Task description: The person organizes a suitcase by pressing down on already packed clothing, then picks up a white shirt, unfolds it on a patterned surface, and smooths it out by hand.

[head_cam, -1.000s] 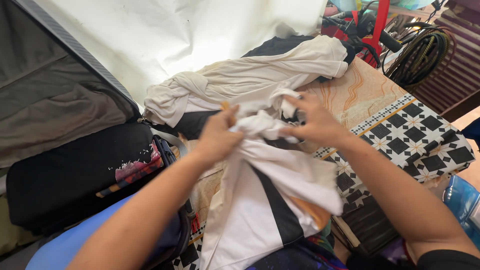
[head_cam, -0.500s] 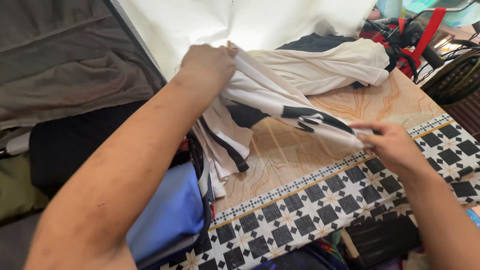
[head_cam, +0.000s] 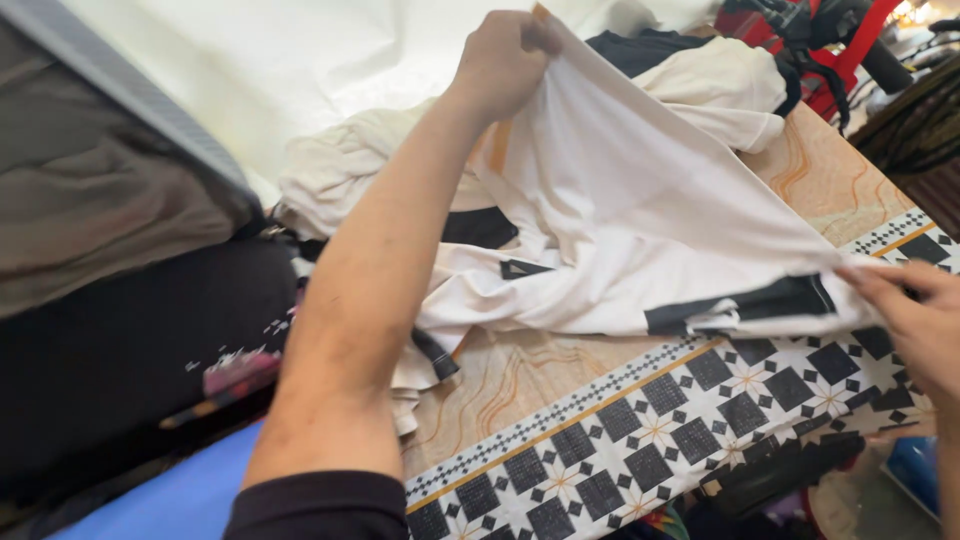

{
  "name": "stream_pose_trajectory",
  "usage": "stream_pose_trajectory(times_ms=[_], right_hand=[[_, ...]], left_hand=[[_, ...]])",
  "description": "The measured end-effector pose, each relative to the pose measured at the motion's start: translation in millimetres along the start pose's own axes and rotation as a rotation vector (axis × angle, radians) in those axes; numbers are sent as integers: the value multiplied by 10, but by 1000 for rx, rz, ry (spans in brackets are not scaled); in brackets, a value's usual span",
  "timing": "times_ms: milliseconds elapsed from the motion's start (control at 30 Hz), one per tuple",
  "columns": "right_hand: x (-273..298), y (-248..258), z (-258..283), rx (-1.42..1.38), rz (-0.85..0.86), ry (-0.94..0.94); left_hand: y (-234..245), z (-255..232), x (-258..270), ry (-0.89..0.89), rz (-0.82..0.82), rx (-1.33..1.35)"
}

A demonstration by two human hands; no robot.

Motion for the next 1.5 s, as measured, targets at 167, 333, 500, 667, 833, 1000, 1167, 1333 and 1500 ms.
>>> stream_pose_trajectory(times_ms=[167, 333, 500, 667, 833, 1000, 1167, 1333, 1500], right_hand=[[-335, -212, 439, 503, 73, 251], [-560, -149, 383, 657, 53, 231], [-533, 104, 260, 611, 94, -13], [-382, 363, 302, 559, 47, -217], [-304, 371, 452, 379, -93, -16], [-299, 410, 526, 348, -52, 141], [-358, 536, 409, 483, -118, 40], [-341, 468, 471, 546, -128, 184], [-334, 534, 531, 346, -183, 87]], left_hand=[[-463, 5, -338, -113, -244, -73], [-579, -17, -224, -101, -237, -243], [-580, -201, -240, -204, -268, -259], [-723, -388, -528, -137, -180, -93], [-910, -657, -561, -177, 103, 122], [-901, -564, -652, -48, 125, 106], [-917, -380, -816, -3, 141, 210], [-1218, -446, -750, -223, 158, -122], [-1101, -507, -630, -186, 44, -191]])
Point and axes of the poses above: each hand's wrist, its own x-axis away from the middle knuckle, its own y-axis out of the back of the hand, z = x × y, the point moved 9 cm from there along -x, towards the middle knuckle, and after that the axes turned 12 degrees about -x, right-handed, at the moved point
